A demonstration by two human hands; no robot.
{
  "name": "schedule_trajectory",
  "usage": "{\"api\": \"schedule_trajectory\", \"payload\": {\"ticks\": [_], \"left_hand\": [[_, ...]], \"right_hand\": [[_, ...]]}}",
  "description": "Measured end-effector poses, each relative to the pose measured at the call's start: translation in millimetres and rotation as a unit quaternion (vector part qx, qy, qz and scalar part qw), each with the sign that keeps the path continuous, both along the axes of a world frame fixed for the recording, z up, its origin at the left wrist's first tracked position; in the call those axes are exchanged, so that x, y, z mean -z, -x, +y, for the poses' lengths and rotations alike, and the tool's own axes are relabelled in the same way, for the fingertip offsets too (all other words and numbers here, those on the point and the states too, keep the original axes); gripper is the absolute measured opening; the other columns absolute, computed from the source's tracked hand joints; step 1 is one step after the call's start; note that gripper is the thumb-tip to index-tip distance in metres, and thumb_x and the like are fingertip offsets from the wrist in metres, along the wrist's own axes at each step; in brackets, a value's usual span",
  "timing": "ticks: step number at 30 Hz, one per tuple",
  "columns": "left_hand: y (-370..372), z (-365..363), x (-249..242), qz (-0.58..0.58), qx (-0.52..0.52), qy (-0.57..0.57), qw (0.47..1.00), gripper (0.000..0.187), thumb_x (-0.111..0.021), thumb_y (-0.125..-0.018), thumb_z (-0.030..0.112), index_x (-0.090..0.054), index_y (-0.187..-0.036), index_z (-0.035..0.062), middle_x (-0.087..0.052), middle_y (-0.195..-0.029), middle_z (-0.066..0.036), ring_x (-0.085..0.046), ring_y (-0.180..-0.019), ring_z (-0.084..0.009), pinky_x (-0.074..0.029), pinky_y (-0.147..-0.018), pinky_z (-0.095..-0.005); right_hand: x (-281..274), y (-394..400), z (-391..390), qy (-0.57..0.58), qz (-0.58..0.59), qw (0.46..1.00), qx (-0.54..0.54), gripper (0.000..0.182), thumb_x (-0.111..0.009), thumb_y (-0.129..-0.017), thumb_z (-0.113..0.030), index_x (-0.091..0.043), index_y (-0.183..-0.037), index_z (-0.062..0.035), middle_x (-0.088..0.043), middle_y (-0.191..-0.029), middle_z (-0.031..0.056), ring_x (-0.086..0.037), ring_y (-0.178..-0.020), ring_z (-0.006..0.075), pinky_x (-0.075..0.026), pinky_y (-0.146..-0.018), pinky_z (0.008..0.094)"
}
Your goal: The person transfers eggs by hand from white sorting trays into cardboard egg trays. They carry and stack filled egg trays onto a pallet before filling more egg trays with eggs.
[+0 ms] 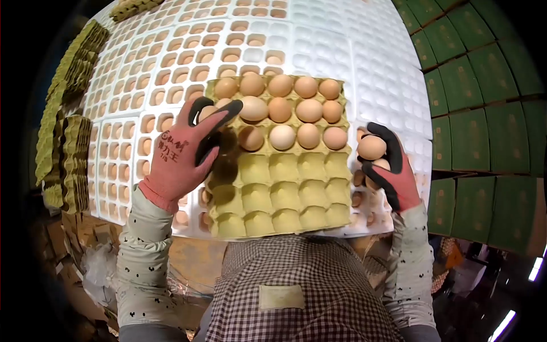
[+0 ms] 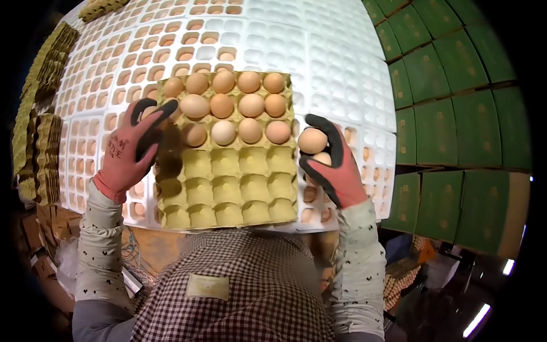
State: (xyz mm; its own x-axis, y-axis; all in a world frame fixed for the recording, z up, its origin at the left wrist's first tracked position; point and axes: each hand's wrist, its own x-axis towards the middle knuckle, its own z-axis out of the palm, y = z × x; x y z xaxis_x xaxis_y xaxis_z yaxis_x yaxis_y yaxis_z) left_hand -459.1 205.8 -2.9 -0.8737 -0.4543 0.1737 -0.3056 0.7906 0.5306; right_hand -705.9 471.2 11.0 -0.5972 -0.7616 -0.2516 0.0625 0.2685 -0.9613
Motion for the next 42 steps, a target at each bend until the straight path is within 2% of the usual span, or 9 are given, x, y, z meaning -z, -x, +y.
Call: {"api": "schedule_trajectory", "payload": {"ticks": [4,6,11,17,25,28,34,38,42], "left_hand": [[29.7,30.4,-4.4,-0.105,0.043,0.161,0.980,0.060,-0.081,-0.064,0.017,-0.060,-0.120,0.0140,-0.049,-0.129,-0.021,-0.062,-0.094,-0.0358,-0.052,-0.080,-0.0429],[36.7,37.4,-0.9,-0.111,0.038,0.149,0.982,0.070,-0.087,-0.053,0.016,-0.061,-0.118,0.0119,-0.050,-0.129,-0.021,-0.063,-0.095,-0.0358,-0.052,-0.081,-0.0425],[14.6,-0.5,35.9,0.013,-0.076,-0.154,0.985,0.065,-0.082,-0.066,0.013,-0.058,-0.126,0.0050,-0.060,-0.120,-0.013,-0.060,-0.110,-0.0245,-0.049,-0.096,-0.0364],[147.2,130.5,0.1,0.159,0.063,-0.403,0.899,0.071,-0.083,-0.072,0.019,-0.050,-0.132,0.0014,-0.056,-0.127,-0.014,-0.058,-0.116,-0.0244,-0.050,-0.098,-0.0376],[406.6,256.6,76.3,-0.110,0.262,0.145,0.948,0.050,-0.079,-0.071,0.033,-0.058,-0.114,0.0175,-0.048,-0.125,-0.015,-0.065,-0.087,-0.0307,-0.053,-0.074,-0.0415],[416.8,271.7,77.9,-0.061,0.260,0.083,0.960,0.047,-0.077,-0.072,0.029,-0.059,-0.114,0.0185,-0.048,-0.126,-0.015,-0.065,-0.089,-0.0311,-0.053,-0.076,-0.0412],[443.9,295.1,90.3,0.116,0.258,0.006,0.959,0.052,-0.070,-0.076,0.012,-0.053,-0.125,0.0079,-0.050,-0.131,-0.019,-0.062,-0.096,-0.0364,-0.052,-0.079,-0.0432],[451.1,312.9,85.6,0.122,0.167,-0.138,0.969,0.051,-0.071,-0.079,0.010,-0.050,-0.125,0.0023,-0.063,-0.113,-0.017,-0.066,-0.092,-0.0337,-0.053,-0.077,-0.0400],[417.8,315.5,94.1,0.020,0.119,-0.208,0.971,0.048,-0.076,-0.075,0.020,-0.054,-0.115,0.0041,-0.065,-0.096,-0.015,-0.063,-0.083,-0.0360,-0.051,-0.073,-0.0419]], "right_hand": [[32.0,0.2,-22.4,-0.187,0.569,0.794,-0.106,0.066,-0.082,-0.067,-0.033,-0.059,-0.126,-0.0156,-0.056,-0.130,0.0132,-0.054,-0.120,0.0307,-0.042,-0.101,0.0440],[37.7,-4.3,-38.1,-0.276,0.583,0.757,-0.106,0.059,-0.083,-0.064,-0.031,-0.063,-0.117,-0.0191,-0.057,-0.117,0.0107,-0.055,-0.113,0.0318,-0.046,-0.094,0.0460],[37.4,40.8,34.5,-0.097,0.330,0.937,0.063,0.058,-0.079,-0.071,-0.019,-0.060,-0.125,-0.0112,-0.057,-0.118,0.0134,-0.057,-0.109,0.0306,-0.048,-0.093,0.0374],[62.7,160.9,188.2,-0.445,0.549,0.702,0.091,0.054,-0.078,-0.074,-0.036,-0.061,-0.122,-0.0194,-0.055,-0.114,0.0086,-0.060,-0.100,0.0278,-0.052,-0.079,0.0394],[76.2,218.4,189.7,-0.413,0.568,0.710,0.057,0.064,-0.080,-0.071,-0.041,-0.055,-0.125,-0.0166,-0.055,-0.107,0.0063,-0.059,-0.095,0.0244,-0.050,-0.076,0.0366],[84.4,234.4,187.8,-0.481,0.449,0.751,-0.044,0.057,-0.081,-0.071,-0.039,-0.059,-0.118,-0.0158,-0.057,-0.107,0.0065,-0.060,-0.098,0.0249,-0.051,-0.077,0.0358],[106.1,218.1,218.1,-0.298,0.398,0.854,0.152,0.050,-0.077,-0.076,-0.024,-0.059,-0.121,-0.0099,-0.057,-0.115,0.0116,-0.059,-0.101,0.0325,-0.050,-0.084,0.0421],[116.8,233.1,199.9,-0.157,0.504,0.809,0.259,0.044,-0.071,-0.079,-0.015,-0.058,-0.120,-0.0079,-0.053,-0.118,0.0140,-0.053,-0.105,0.0383,-0.046,-0.087,0.0484],[126.8,251.0,170.9,-0.359,0.530,0.753,0.151,0.048,-0.067,-0.082,-0.013,-0.053,-0.127,-0.0055,-0.053,-0.123,0.0151,-0.047,-0.116,0.0363,-0.037,-0.101,0.0480]]}}
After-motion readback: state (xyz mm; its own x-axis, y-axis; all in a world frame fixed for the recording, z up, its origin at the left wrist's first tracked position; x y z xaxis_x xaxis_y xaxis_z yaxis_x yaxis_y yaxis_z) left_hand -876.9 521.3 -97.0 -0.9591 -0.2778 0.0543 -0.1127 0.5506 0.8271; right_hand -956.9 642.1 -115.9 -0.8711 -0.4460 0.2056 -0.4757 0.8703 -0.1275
